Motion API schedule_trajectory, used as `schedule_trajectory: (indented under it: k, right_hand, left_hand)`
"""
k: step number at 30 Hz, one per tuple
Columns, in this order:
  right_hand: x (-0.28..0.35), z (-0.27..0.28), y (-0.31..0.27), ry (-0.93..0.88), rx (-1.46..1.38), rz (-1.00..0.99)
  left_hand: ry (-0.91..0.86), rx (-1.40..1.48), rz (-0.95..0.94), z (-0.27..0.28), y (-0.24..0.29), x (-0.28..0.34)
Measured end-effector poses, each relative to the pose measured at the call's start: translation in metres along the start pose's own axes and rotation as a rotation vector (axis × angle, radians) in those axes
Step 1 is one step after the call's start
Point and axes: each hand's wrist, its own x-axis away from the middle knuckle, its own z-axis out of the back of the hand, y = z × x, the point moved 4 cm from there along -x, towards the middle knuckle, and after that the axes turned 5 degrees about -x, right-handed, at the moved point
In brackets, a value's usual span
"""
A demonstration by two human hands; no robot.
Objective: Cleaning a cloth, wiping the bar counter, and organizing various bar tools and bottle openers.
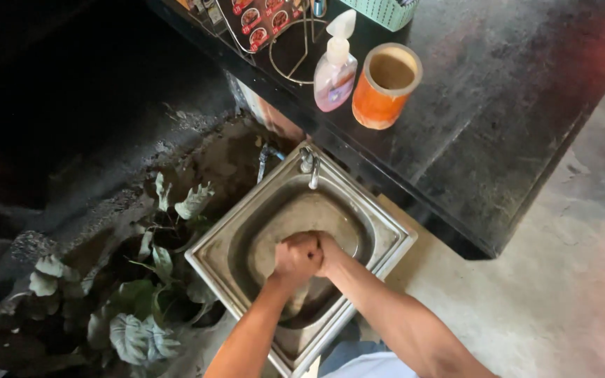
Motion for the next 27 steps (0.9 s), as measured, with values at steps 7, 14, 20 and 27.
schedule_trajectory:
  k: [7, 14, 20, 27]
  right_hand:
    - [0.161, -0.147, -0.018, -0.051, 1.032, 0.683]
    - [0.265, -0.216, -0.016, -0.283, 1.768, 1.123]
    - [0.375, -0.219, -0.056, -0.020, 1.919, 1.170]
    - [0.527, -0.211, -0.144, -0.289, 1.942, 1.608]
  left_hand:
    - [-0.271, 0.355, 0.634, 0.042, -0.015, 0.003]
    - [-0.338, 0.118, 0.140, 0.118, 0.122, -0.102]
    - [-0.096, -0.077, 0.002, 0.121, 0.227, -0.154]
    - [-0.234, 0.249, 0.026, 0.043, 0.335, -0.231]
